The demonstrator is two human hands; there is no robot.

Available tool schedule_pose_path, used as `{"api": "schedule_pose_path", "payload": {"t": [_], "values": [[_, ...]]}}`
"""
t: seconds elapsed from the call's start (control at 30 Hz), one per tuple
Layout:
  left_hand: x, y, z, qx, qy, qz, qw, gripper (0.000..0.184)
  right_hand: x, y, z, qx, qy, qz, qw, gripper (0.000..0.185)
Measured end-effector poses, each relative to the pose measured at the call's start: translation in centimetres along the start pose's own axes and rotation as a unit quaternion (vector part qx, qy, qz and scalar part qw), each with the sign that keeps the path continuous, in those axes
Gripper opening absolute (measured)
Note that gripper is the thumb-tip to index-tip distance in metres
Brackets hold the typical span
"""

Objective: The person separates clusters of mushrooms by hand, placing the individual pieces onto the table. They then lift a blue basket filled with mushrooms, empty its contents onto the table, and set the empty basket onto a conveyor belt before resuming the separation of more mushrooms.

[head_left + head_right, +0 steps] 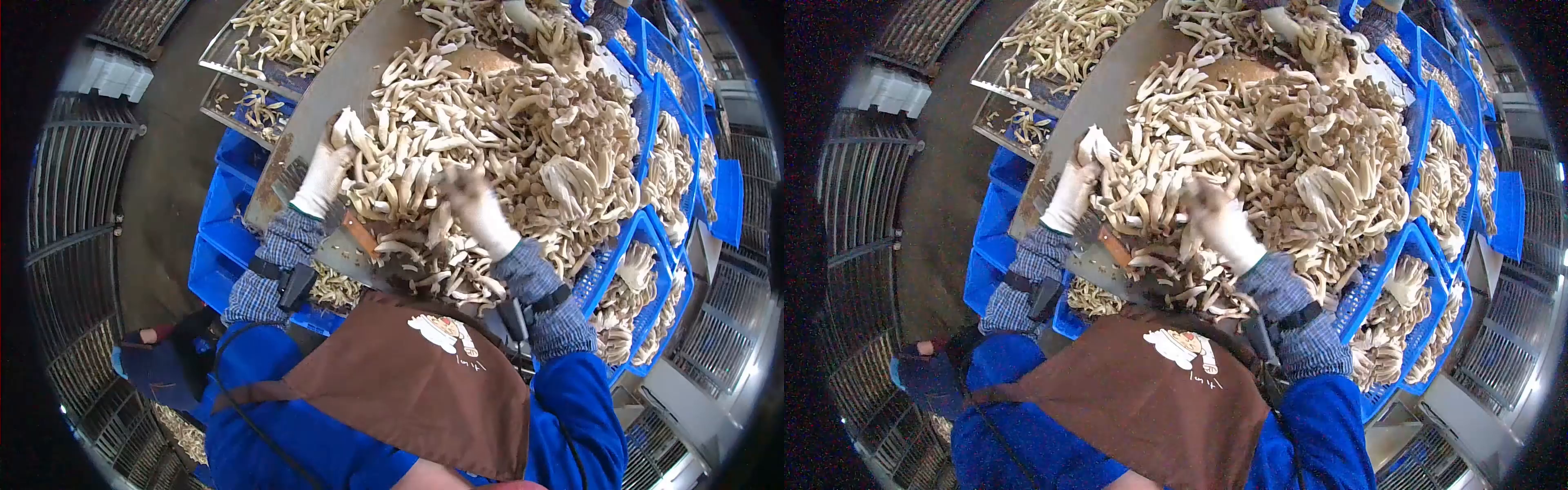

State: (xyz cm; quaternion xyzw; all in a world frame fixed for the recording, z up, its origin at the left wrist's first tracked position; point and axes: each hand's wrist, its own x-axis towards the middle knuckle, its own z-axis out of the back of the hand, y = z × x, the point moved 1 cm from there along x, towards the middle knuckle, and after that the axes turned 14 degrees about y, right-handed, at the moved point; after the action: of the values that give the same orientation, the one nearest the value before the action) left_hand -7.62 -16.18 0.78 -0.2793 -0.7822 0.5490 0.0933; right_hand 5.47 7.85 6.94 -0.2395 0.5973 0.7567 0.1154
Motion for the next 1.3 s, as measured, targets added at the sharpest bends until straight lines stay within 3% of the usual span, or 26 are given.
{"api": "schedule_pose_path", "payload": {"t": [0.07, 0.1, 0.17, 0.23, 0.3, 0.37, 0.4, 0.43, 0.47, 0.5, 0.53, 0.57, 0.63, 0.7, 0.77, 0.8, 0.83, 0.9, 0.97, 1.0, 1.03, 1.1, 1.13, 1.17, 1.23, 1.3], "values": [[0.1, -1.0, 0.0, -0.007, -0.032, 0.006, 0.999, 0.059, -2.1, 1.6, -3.6, -0.144, 0.170, 0.090, 0.971, 0.046], [0.0, -1.1, -0.2, -0.007, -0.029, 0.006, 1.000, 0.059, -1.5, 0.4, -5.8, -0.101, 0.264, 0.102, 0.954, 0.058], [-0.4, -1.2, -0.3, 0.062, -0.002, 0.025, 0.998, 0.057, -1.6, 0.0, -7.1, -0.148, 0.178, 0.202, 0.952, 0.068], [-1.1, -0.2, -0.6, 0.156, 0.029, 0.012, 0.987, 0.057, 0.4, -1.4, -7.7, 0.091, 0.058, 0.102, 0.989, 0.071], [-2.9, -1.0, -4.7, 0.262, 0.009, 0.076, 0.962, 0.050, 1.4, 0.4, -6.8, 0.015, -0.041, 0.134, 0.990, 0.061], [-3.3, 0.3, -5.5, 0.507, 0.113, -0.118, 0.847, 0.047, 0.2, 2.9, -6.5, 0.081, 0.043, 0.088, 0.992, 0.052], [-2.7, 0.9, -5.4, 0.621, 0.144, -0.195, 0.745, 0.045, 1.9, 0.3, -6.3, 0.113, 0.062, 0.109, 0.986, 0.049], [-3.1, 1.3, -4.6, 0.621, 0.146, -0.192, 0.746, 0.045, 3.1, -2.4, -6.2, 0.147, 0.082, 0.126, 0.978, 0.046], [-3.2, 1.1, -3.7, 0.386, 0.157, 0.034, 0.908, 0.037, 1.0, 1.3, -5.0, 0.237, 0.114, 0.112, 0.958, 0.043], [-3.2, 1.3, -3.4, 0.100, 0.149, 0.253, 0.951, 0.031, 1.6, 0.3, -4.4, 0.317, 0.149, 0.021, 0.937, 0.043], [-3.4, 2.0, -4.2, -0.091, 0.033, 0.164, 0.982, 0.032, 1.6, -0.4, -4.2, 0.311, 0.128, 0.012, 0.942, 0.040], [-2.8, -1.2, -5.6, 0.282, 0.082, 0.155, 0.943, 0.034, 1.4, 0.0, -4.2, 0.306, 0.106, 0.004, 0.946, 0.037], [-1.6, -0.2, -6.1, 0.281, 0.087, 0.152, 0.944, 0.031, 3.7, -5.2, -3.8, -0.107, 0.125, 0.134, 0.977, 0.030], [-0.4, 0.9, -5.8, 0.264, 0.092, 0.085, 0.956, 0.039, 2.5, 0.4, -3.0, 0.044, 0.032, -0.015, 0.998, 0.028], [0.5, 1.3, -5.0, 0.208, 0.026, 0.045, 0.977, 0.046, 7.7, -8.0, -1.3, -0.295, -0.044, 0.204, 0.932, 0.035], [0.3, -1.5, -5.8, 0.180, 0.047, 0.117, 0.976, 0.051, 5.8, -3.4, -0.3, 0.114, -0.003, 0.033, 0.993, 0.041], [1.0, -0.1, -4.8, 0.077, 0.084, 0.087, 0.990, 0.047, 7.3, -5.7, 0.6, -0.101, -0.062, 0.215, 0.970, 0.047], [1.5, -0.4, -5.0, 0.062, 0.123, 0.097, 0.986, 0.042, 6.8, -1.1, 3.3, -0.073, -0.012, 0.061, 0.995, 0.055], [1.6, 0.8, -4.0, 0.084, 0.137, 0.108, 0.981, 0.039, 8.0, -4.1, 5.5, -0.238, -0.104, 0.010, 0.966, 0.060], [1.3, 0.2, -4.1, 0.086, 0.117, 0.193, 0.970, 0.039, 7.9, -3.5, 5.9, -0.437, -0.209, 0.007, 0.875, 0.067], [1.5, 0.6, -3.8, 0.206, 0.118, 0.247, 0.940, 0.040, 8.3, -6.6, 6.5, -0.585, -0.154, 0.044, 0.795, 0.073], [0.6, 1.6, -4.7, 0.320, 0.105, 0.179, 0.924, 0.049, 9.2, -4.9, 5.5, -0.432, -0.022, -0.154, 0.888, 0.076], [0.3, 2.3, -4.7, 0.438, 0.086, 0.171, 0.878, 0.061, 9.9, -6.8, 4.0, -0.522, -0.103, -0.108, 0.840, 0.073], [0.6, 0.5, -6.4, 0.469, 0.087, 0.211, 0.853, 0.067, 10.2, -6.1, 3.1, -0.474, -0.138, -0.072, 0.867, 0.068], [2.3, 0.7, -7.8, 0.516, 0.061, 0.216, 0.827, 0.066, 11.0, -5.6, 2.9, -0.407, -0.051, -0.070, 0.910, 0.062], [5.3, 2.7, -7.6, 0.483, 0.040, 0.117, 0.867, 0.059, 12.8, -4.2, 3.1, -0.349, -0.058, -0.070, 0.933, 0.054]]}}
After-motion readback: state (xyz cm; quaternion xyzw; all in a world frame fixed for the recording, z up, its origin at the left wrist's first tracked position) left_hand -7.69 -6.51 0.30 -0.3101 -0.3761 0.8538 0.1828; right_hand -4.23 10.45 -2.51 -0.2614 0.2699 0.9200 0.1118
